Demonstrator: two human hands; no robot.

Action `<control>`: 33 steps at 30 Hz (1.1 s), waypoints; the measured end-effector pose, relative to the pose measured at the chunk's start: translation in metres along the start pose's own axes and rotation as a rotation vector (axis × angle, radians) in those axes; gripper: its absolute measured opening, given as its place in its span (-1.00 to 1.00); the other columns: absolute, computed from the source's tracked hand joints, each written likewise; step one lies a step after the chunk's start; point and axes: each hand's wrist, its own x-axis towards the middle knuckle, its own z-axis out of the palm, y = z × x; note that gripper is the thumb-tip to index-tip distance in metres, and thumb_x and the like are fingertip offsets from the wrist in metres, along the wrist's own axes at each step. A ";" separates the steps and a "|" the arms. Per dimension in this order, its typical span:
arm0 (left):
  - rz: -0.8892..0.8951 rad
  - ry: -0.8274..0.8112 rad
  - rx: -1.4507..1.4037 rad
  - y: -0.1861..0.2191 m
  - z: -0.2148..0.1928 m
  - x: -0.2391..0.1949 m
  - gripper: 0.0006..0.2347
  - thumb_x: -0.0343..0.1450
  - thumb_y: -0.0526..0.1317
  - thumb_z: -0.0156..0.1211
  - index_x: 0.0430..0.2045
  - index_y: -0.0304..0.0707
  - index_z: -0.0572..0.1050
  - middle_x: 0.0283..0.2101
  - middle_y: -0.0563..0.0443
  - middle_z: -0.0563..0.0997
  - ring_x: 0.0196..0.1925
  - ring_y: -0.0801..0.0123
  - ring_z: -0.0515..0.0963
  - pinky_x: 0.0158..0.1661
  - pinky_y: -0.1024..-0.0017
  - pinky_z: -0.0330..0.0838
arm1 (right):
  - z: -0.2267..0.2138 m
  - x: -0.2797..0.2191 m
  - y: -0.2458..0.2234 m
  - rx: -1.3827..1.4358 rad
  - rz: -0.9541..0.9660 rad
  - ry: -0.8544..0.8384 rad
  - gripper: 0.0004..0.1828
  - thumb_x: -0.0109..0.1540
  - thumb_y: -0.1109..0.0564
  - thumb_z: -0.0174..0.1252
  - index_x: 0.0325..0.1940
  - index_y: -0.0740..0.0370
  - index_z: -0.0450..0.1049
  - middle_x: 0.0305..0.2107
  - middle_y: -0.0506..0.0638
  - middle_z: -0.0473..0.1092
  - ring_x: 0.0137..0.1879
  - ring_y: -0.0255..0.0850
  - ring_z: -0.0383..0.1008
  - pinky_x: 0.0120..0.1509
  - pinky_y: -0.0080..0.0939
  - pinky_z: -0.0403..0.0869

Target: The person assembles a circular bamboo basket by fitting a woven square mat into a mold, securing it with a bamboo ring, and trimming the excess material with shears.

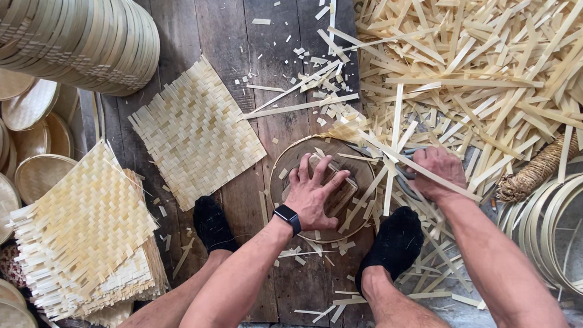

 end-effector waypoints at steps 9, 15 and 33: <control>0.136 -0.125 0.105 -0.004 -0.008 0.006 0.02 -0.09 0.11 0.56 0.34 0.49 0.10 0.49 -0.20 -0.12 0.48 -0.39 -0.28 0.26 -0.49 -0.24 | -0.017 0.019 -0.019 -0.037 0.082 -0.367 -0.70 0.26 -0.07 0.01 -0.21 0.20 0.43 -0.42 0.09 0.43 -0.34 -0.17 0.42 -0.19 -0.12 0.49; -0.267 0.051 -0.098 0.018 0.009 0.008 0.25 -0.16 0.10 0.61 0.43 0.01 -0.17 0.38 -0.28 0.01 0.44 -0.25 -0.06 0.30 -0.45 -0.26 | -0.028 0.015 -0.015 -0.124 0.026 -0.281 -0.50 0.18 -0.25 0.10 -0.26 0.29 0.44 -0.43 0.16 0.42 -0.35 -0.14 0.41 -0.25 -0.12 0.50; 0.155 -0.118 0.122 -0.004 -0.009 0.007 0.22 -0.18 0.05 0.65 0.41 0.14 -0.07 0.36 -0.14 0.15 0.41 -0.15 0.11 0.33 -0.34 -0.23 | -0.068 0.039 -0.043 -0.136 0.008 -0.351 -0.25 0.12 -0.48 0.16 -0.15 0.30 0.43 -0.28 0.14 0.40 -0.14 -0.11 0.41 0.07 -0.11 0.43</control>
